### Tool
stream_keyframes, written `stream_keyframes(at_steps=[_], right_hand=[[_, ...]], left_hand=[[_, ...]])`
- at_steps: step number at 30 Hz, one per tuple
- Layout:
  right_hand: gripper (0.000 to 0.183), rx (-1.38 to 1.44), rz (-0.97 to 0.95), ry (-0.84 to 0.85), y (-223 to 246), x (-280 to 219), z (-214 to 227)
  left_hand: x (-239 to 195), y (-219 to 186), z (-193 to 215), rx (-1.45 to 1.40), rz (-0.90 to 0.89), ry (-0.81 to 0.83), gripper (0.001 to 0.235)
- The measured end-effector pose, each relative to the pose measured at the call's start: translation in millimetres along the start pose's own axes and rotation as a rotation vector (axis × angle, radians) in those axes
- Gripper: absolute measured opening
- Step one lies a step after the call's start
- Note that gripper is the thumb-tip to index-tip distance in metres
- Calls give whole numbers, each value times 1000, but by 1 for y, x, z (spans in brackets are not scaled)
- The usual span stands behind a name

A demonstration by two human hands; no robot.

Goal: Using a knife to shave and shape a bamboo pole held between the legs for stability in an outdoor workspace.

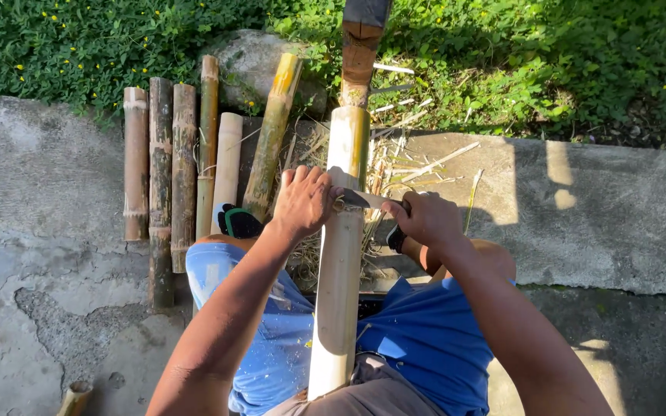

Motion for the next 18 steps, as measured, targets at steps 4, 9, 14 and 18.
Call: stream_keyframes(at_steps=[4,9,14,18], right_hand=[[63,-29,-21,82,-8,21,-4],[62,-33,-2,-30,-15,80,3],[62,-72,6,-11,-22,134,7],[63,-123,77,-45,-25,159,7]], left_hand=[[10,15,-11,-34,-36,-89,28],[63,54,-40,21,4,-11,39],[106,85,-62,47,34,67,40],[122,94,-64,43,56,67,40]])
Point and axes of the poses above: each hand's wrist, its own x-axis towards the middle knuckle, its own z-axis out of the back of the hand, y = z × x, the point moved 7 cm from there along x, towards the middle knuckle, and after that the axes turned 8 degrees about -y, right-handed, at the moved point
